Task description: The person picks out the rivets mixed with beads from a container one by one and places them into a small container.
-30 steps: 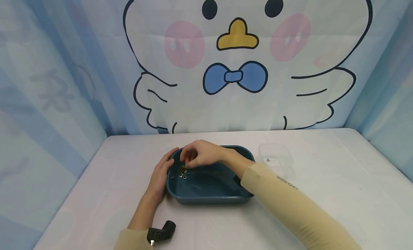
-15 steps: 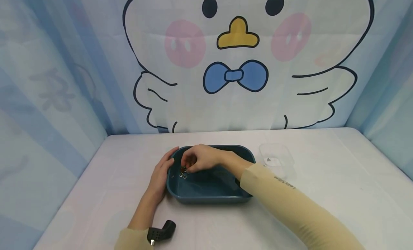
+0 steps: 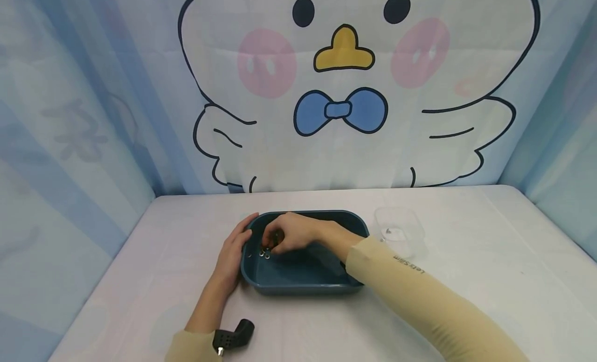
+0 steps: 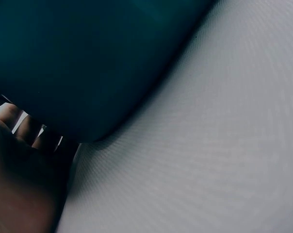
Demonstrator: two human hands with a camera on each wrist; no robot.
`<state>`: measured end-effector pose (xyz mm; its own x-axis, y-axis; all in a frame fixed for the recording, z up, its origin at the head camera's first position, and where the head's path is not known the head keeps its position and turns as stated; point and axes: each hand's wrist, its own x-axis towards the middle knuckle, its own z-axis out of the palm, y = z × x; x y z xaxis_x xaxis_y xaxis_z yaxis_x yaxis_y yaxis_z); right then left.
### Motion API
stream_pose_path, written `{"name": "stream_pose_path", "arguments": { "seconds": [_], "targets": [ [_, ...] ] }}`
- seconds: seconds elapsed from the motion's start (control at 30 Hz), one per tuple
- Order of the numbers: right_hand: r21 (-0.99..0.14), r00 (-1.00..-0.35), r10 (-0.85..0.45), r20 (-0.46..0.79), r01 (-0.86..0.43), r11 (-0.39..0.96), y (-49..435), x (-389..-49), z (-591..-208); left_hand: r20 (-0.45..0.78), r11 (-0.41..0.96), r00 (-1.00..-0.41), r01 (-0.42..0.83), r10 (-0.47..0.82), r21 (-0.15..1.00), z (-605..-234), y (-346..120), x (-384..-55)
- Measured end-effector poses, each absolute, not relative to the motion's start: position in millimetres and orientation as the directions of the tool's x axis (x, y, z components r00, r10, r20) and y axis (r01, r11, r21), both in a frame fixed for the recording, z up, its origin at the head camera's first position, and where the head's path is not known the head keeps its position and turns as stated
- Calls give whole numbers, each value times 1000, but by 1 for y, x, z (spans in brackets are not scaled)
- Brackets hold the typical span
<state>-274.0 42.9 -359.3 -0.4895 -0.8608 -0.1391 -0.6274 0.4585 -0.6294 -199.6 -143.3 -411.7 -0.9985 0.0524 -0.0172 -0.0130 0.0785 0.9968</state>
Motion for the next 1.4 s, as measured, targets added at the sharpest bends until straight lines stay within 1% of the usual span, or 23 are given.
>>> {"name": "stream_pose_path", "arguments": {
  "seconds": [0.13, 0.37, 0.6, 0.87, 1.4],
  "targets": [
    [-615, -488, -858, -163, -629, 475, 43, -274, -360, -21, 76, -998, -17, 55, 997, -411, -143, -199],
    [-606, -459, -872, -172, -648, 461, 42, -273, -362, -24, 72, -998, -20, 54, 997, -411, -142, -199],
    [-598, -449, -873, -190, -653, 465, 41, -271, -361, -34, 70, -998, -30, 50, 997, -411, -142, -199],
    [-573, -463, -858, -220, -651, 498, 41, -273, -360, -11, 65, -999, -8, 52, 998, -411, -143, -200],
    [-563, -465, -848, -252, -642, 520, 42, -271, -361, -16, 56, -998, -13, 54, 998, -412, -143, -200]
  ]
}}
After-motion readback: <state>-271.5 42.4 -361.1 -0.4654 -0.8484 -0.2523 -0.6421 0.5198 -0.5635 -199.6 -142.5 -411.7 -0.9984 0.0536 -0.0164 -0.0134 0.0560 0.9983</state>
